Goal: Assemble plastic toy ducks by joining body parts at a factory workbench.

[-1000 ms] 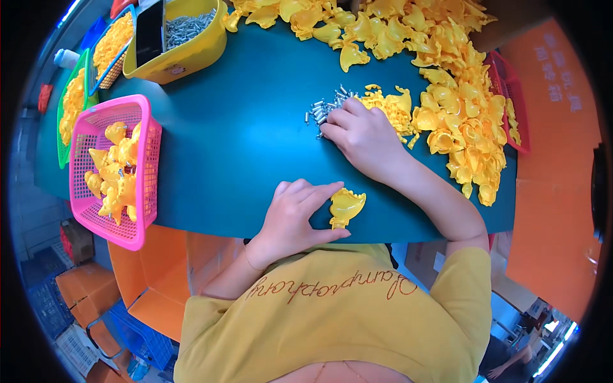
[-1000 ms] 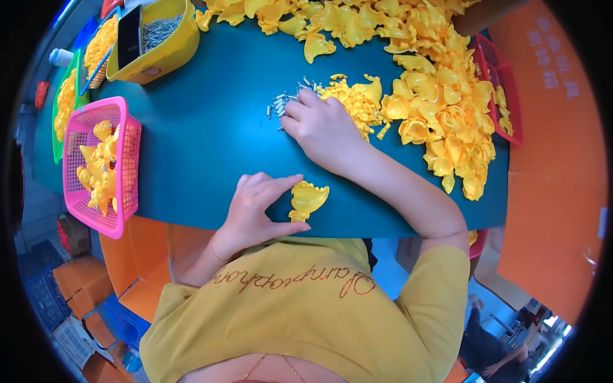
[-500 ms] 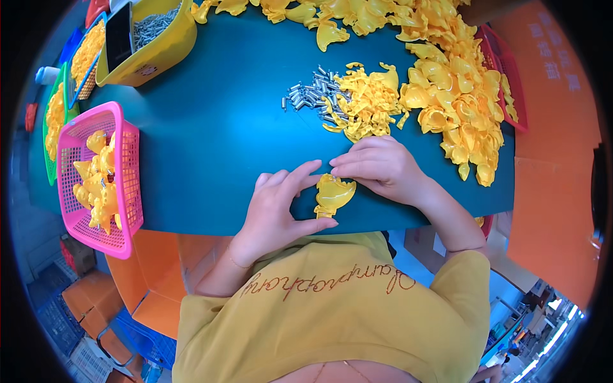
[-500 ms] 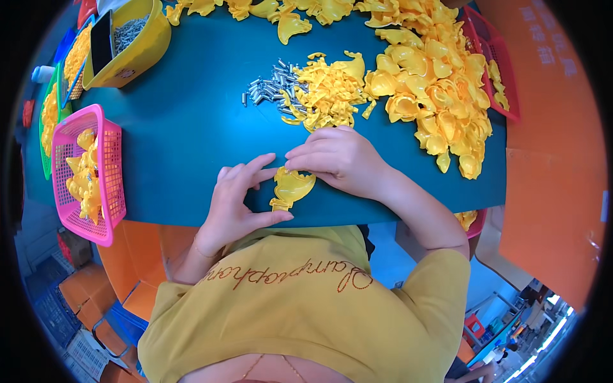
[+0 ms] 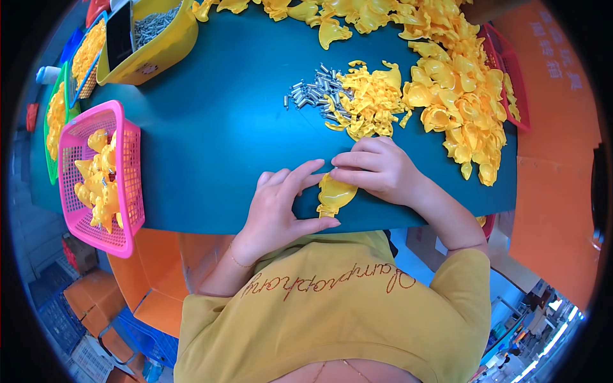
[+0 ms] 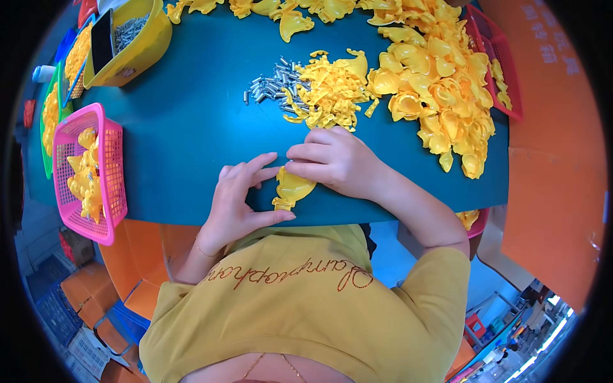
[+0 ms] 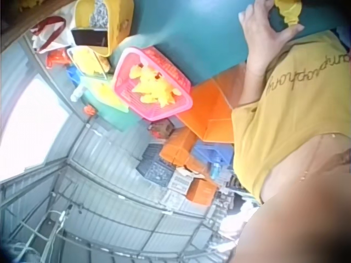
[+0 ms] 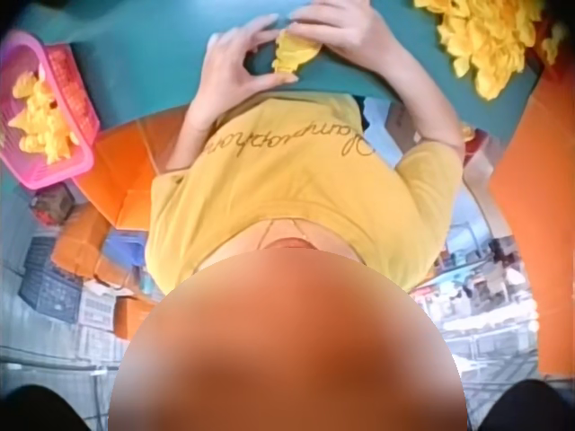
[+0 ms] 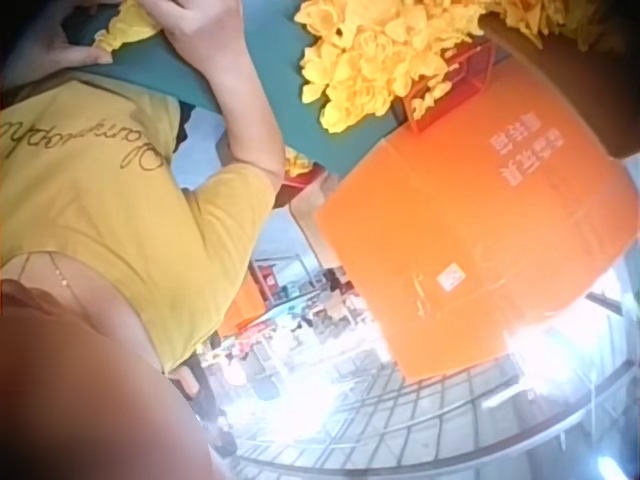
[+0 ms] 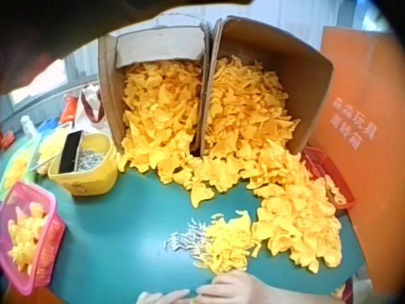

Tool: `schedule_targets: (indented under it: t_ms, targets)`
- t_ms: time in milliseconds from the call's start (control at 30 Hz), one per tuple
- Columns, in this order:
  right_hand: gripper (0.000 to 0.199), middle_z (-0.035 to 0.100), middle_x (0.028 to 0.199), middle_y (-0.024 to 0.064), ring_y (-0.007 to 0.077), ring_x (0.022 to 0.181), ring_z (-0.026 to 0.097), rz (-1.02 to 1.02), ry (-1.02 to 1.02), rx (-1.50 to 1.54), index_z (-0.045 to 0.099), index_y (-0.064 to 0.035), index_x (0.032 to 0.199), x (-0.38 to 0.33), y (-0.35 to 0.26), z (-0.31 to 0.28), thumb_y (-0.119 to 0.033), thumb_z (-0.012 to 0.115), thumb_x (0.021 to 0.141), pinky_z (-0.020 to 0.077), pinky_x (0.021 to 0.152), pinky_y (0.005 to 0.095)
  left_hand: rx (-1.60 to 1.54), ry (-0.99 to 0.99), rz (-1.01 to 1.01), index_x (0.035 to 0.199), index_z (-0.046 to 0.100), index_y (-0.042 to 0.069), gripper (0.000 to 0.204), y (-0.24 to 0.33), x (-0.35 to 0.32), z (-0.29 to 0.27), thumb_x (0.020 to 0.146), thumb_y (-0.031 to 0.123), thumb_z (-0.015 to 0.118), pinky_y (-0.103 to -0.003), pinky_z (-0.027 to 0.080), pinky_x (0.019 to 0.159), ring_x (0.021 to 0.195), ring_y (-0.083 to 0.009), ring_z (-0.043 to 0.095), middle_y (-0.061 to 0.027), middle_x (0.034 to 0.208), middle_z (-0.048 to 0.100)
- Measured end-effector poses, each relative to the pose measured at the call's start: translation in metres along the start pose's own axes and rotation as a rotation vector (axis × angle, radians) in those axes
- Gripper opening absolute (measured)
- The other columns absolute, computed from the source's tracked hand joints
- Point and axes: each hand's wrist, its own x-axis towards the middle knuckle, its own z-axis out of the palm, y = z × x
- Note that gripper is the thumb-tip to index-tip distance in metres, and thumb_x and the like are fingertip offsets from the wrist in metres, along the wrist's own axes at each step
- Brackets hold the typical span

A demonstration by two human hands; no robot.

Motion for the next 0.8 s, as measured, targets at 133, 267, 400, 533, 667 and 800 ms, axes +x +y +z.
schedule_targets:
  t_ms: [133,267,400,533,667,800]
  targets:
    - [0.033,0.073,0.111,0.0021,0.0241,0.088,0.067,0.007,0.037,0.042,0.078,-0.0134,0.106,-0.001,0.002,0.010,-0.004,0.079,0.075,0.0547,0.075,0.0343,0.007,0.000,0.014,0.146,0.053,0.011,0.094,-0.001,0.000,0.001,0.068,0.044,0.095,-0.035,0.040,0.084,0.088,-0.0162,0.060,0.0029,0.114,0.077]
    - [0.031,0.073,0.106,0.0042,0.0240,0.090,0.067,0.223,0.107,0.326,0.078,-0.0104,0.109,0.001,-0.010,0.010,-0.003,0.081,0.078,0.0539,0.079,0.0358,0.033,-0.015,0.003,0.145,0.054,0.012,0.094,0.001,-0.001,0.000,0.068,0.044,0.095,-0.036,0.040,0.084,0.088,-0.0165,0.060,0.0025,0.116,0.076]
    - [0.029,0.073,0.104,0.0061,0.0230,0.094,0.068,0.525,0.193,0.365,0.079,-0.0103,0.111,-0.008,-0.035,0.022,-0.006,0.084,0.083,0.0539,0.083,0.0362,0.025,0.008,0.026,0.140,0.061,0.014,0.090,0.003,0.002,0.001,0.062,0.041,0.098,-0.035,0.040,0.083,0.084,-0.0165,0.058,0.0034,0.105,0.072]
    - [0.027,0.073,0.104,0.0063,0.0219,0.097,0.069,0.592,0.241,0.430,0.079,-0.0076,0.106,-0.005,-0.039,0.032,-0.007,0.086,0.080,0.0541,0.085,0.0342,0.055,-0.001,0.056,0.135,0.066,0.015,0.088,0.001,0.000,0.002,0.057,0.039,0.100,-0.034,0.039,0.081,0.080,-0.0171,0.056,0.0028,0.094,0.064]
    - [0.023,0.073,0.105,0.0066,0.0202,0.099,0.070,0.684,0.220,0.649,0.079,-0.0078,0.103,-0.001,-0.041,0.022,-0.006,0.085,0.081,0.0553,0.083,0.0332,0.049,0.008,0.029,0.135,0.065,0.014,0.082,0.006,0.001,0.007,0.064,0.036,0.098,-0.037,0.041,0.085,0.089,-0.0223,0.060,-0.0012,0.102,0.069]
    - [0.023,0.073,0.107,0.0068,0.0210,0.099,0.070,0.680,0.271,0.561,0.079,-0.0086,0.103,-0.003,-0.042,0.030,-0.008,0.085,0.081,0.0559,0.082,0.0328,0.069,-0.021,0.058,0.133,0.065,0.012,0.081,0.008,0.002,0.007,0.063,0.035,0.098,-0.038,0.041,0.086,0.092,-0.0232,0.061,-0.0024,0.106,0.070]
